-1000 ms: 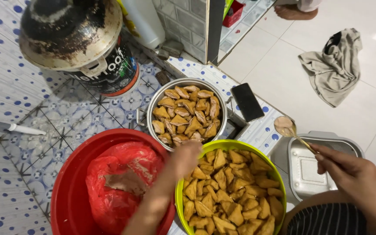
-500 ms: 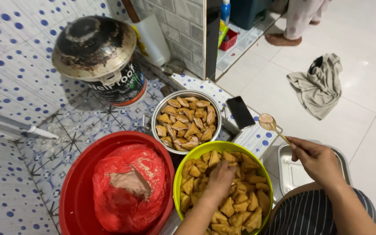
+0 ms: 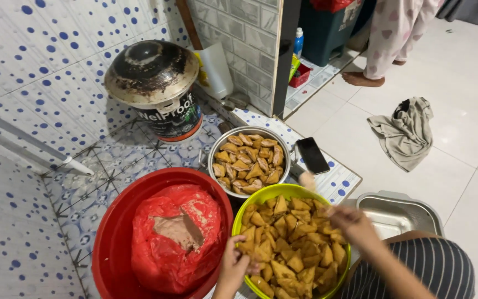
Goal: Filling fried tofu pockets with a prepared mixture using a spoon.
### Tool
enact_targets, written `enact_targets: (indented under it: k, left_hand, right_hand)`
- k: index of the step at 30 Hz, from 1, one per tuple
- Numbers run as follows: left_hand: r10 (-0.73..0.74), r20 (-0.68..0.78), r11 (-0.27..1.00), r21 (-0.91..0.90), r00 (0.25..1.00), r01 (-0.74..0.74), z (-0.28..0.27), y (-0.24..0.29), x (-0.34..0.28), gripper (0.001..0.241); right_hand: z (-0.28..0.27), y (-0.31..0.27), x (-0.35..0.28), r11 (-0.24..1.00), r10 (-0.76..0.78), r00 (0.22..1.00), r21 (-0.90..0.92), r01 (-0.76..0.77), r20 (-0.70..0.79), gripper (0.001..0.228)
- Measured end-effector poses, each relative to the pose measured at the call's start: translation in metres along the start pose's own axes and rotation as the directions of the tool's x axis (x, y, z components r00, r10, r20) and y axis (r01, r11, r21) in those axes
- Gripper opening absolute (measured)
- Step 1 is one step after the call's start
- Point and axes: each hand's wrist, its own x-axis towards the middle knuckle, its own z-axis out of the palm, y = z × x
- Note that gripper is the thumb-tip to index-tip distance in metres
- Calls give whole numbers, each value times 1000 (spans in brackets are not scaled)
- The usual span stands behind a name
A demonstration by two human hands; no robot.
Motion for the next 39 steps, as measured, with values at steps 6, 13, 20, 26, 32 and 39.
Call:
enact_targets:
  k: [6, 13, 20, 26, 32, 39]
  left_hand:
    - [-36, -65, 997, -77, 997, 31, -53, -63, -13, 50]
    - [138, -129, 985, -84, 982, -149, -50, -34, -57, 30]
    - [67, -286, 998, 19, 956, -64, -61, 5, -72, 18]
    - [466, -289, 800, 542, 836, -258, -83, 1, -57, 38]
    - [146, -362, 946, 325, 921, -22, -111, 45, -48, 34]
    - [-57, -243, 934, -355, 968, -34, -172, 43, -22, 34]
  right_hand:
    - [104, 46, -59, 992, 11, 928, -120, 37, 373, 37]
    - [186, 74, -83, 971, -238, 850, 88, 223, 470, 27]
    - [213, 72, -80, 927, -285, 841, -93, 365, 460, 23]
    - [244, 57, -75, 848, -319, 827, -251, 467, 463, 31]
    - [279, 38, -61, 805, -335, 764, -253, 536, 551, 30]
    - [323, 11, -43, 708, -272, 670, -328, 626, 691, 25]
